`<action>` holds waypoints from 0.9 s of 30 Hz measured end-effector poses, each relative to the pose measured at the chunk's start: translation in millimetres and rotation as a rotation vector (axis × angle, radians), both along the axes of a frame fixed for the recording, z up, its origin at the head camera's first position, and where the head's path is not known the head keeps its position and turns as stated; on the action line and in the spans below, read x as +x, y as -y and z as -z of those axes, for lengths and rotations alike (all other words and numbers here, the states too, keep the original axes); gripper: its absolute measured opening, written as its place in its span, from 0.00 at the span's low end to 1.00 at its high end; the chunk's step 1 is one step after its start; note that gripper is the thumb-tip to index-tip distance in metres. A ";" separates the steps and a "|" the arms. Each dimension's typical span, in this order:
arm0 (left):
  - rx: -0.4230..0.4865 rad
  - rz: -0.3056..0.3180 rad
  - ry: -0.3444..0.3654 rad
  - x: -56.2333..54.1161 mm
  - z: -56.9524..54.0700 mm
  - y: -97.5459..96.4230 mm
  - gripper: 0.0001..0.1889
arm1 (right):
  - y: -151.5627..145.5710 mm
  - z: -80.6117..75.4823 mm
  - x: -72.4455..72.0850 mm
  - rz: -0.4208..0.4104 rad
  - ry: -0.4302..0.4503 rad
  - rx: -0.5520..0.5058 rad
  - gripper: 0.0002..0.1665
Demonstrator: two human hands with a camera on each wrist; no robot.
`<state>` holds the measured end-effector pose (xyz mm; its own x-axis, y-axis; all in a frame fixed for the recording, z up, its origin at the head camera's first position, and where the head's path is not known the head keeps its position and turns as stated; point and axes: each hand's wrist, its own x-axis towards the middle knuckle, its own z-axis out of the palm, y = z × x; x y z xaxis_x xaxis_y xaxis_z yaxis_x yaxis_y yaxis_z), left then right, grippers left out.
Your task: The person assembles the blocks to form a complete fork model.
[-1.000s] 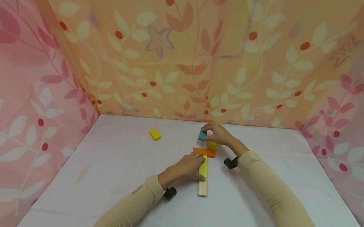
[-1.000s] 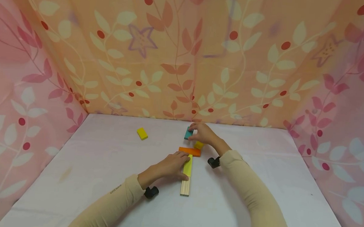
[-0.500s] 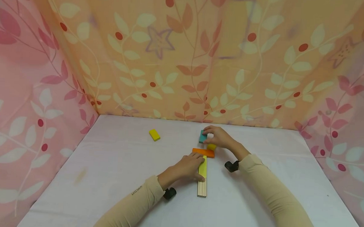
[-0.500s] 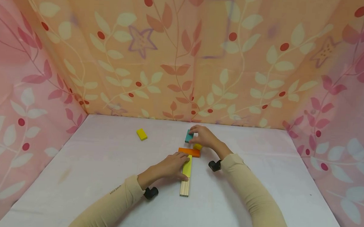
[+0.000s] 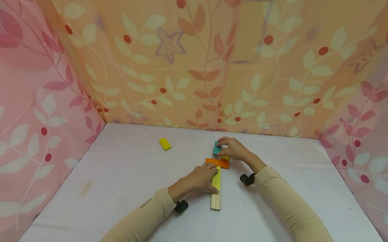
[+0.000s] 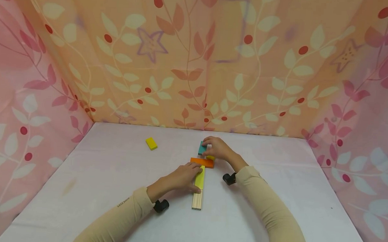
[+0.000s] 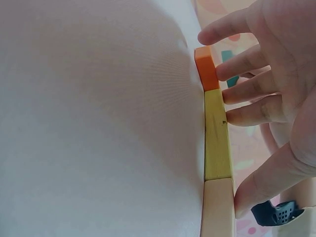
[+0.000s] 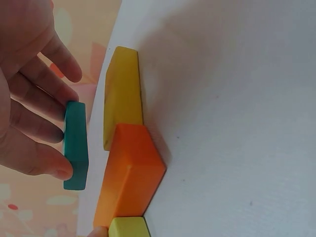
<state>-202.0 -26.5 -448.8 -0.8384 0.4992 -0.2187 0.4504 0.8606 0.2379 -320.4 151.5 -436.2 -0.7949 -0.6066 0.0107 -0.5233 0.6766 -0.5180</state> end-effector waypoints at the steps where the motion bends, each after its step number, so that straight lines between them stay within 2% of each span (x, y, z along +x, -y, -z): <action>1: 0.002 0.000 0.001 0.1 0.2 0.0 0.42 | -0.3 0.1 0.7 0.001 0.004 0.001 0.25; 21: 0.011 -0.005 -0.006 -0.7 3.1 -0.5 0.41 | 1.2 11.5 2.4 0.003 0.057 -0.006 0.23; 27: 0.016 -0.004 -0.005 0.1 2.0 -0.1 0.41 | 0.6 10.9 2.4 -0.018 0.028 0.013 0.22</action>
<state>-201.9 -26.4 -450.8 -0.8413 0.4996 -0.2067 0.4485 0.8583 0.2492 -318.0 151.0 -447.1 -0.7838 -0.6207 -0.0198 -0.5206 0.6742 -0.5238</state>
